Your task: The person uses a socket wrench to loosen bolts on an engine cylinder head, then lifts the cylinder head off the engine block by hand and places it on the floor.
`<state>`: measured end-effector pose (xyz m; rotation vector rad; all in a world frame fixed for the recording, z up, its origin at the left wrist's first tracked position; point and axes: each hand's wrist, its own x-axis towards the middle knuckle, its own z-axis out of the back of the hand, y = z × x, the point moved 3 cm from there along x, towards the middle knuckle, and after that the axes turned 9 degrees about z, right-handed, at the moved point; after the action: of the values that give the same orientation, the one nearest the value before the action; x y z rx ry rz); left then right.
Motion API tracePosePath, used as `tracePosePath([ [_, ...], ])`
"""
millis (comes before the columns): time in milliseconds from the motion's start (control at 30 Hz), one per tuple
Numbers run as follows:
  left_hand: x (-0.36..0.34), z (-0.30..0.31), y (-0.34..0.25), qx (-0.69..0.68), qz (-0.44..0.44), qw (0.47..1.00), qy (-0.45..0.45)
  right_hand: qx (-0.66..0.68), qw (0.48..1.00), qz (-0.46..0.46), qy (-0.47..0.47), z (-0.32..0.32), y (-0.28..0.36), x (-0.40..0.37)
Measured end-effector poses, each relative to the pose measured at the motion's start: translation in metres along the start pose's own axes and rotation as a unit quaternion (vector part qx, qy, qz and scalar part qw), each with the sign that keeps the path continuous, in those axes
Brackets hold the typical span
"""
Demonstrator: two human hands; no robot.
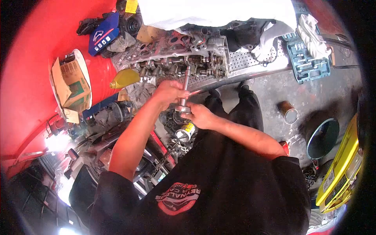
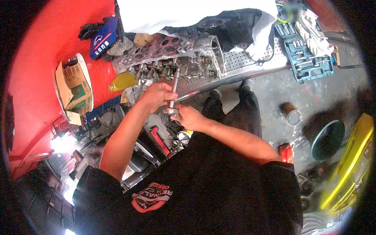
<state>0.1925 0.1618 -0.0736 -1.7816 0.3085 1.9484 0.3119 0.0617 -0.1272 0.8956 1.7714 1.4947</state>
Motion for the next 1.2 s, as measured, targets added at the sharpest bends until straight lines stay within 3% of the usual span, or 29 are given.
tracePosePath([
  [67,-0.016,-0.009,-0.011,0.094,0.011,0.991,-0.091,-0.01,0.999,-0.031,0.011,-0.004,-0.004,0.001],
  [167,-0.006,-0.001,0.003,-0.091,0.034,0.993,0.061,0.002,1.0,0.004,-0.016,-0.004,0.002,0.002],
  [267,-0.005,0.004,0.002,-0.149,0.025,0.977,0.147,0.002,1.0,0.01,-0.01,-0.005,-0.003,0.001],
  [400,0.005,0.001,0.002,0.107,-0.059,0.99,-0.063,0.015,1.0,-0.002,-0.008,-0.008,-0.006,0.0],
  [467,-0.004,-0.004,-0.008,0.31,-0.117,0.924,-0.189,0.021,0.999,-0.028,0.005,-0.009,-0.008,0.002],
  [500,-0.02,-0.014,-0.021,0.34,-0.098,0.907,-0.228,0.027,0.999,-0.024,0.002,-0.008,-0.006,0.005],
  [600,-0.006,-0.008,-0.005,0.034,-0.042,0.997,-0.055,0.041,0.999,-0.019,-0.003,-0.005,-0.001,0.006],
  [633,-0.001,-0.004,-0.001,-0.081,-0.002,0.996,0.037,0.043,0.999,-0.019,-0.001,-0.005,-0.001,0.005],
  [733,-0.01,-0.002,-0.001,-0.161,0.002,0.976,0.143,0.063,0.998,-0.016,0.013,0.001,0.01,0.004],
  [833,0.003,-0.002,0.0,-0.086,-0.021,0.993,0.08,0.113,0.994,-0.003,0.008,0.0,0.002,0.005],
  [900,0.006,-0.006,-0.003,0.065,-0.033,0.996,-0.05,0.179,0.984,-0.015,0.01,-0.013,-0.018,0.002],
  [933,0.005,-0.009,-0.005,0.138,-0.036,0.983,-0.117,0.222,0.974,-0.032,0.015,-0.017,-0.028,0.005],
  [967,0.002,-0.011,-0.006,0.118,-0.053,0.982,-0.137,0.263,0.964,-0.046,0.021,-0.022,-0.037,0.005],
  [1067,-0.014,-0.022,-0.021,0.298,-0.064,0.93,-0.207,0.347,0.935,-0.06,0.04,-0.02,-0.023,0.006],
  [1100,-0.013,-0.022,-0.019,0.287,-0.057,0.934,-0.205,0.274,0.96,-0.037,0.04,-0.015,-0.018,0.006],
  [1167,-0.017,-0.018,-0.005,0.113,-0.073,0.977,-0.166,0.123,0.992,0.011,0.038,-0.006,-0.005,0.008],
  [1200,-0.019,-0.017,0.002,0.026,-0.082,0.986,-0.141,0.063,0.996,-0.01,0.06,0.002,0.009,0.008],
])
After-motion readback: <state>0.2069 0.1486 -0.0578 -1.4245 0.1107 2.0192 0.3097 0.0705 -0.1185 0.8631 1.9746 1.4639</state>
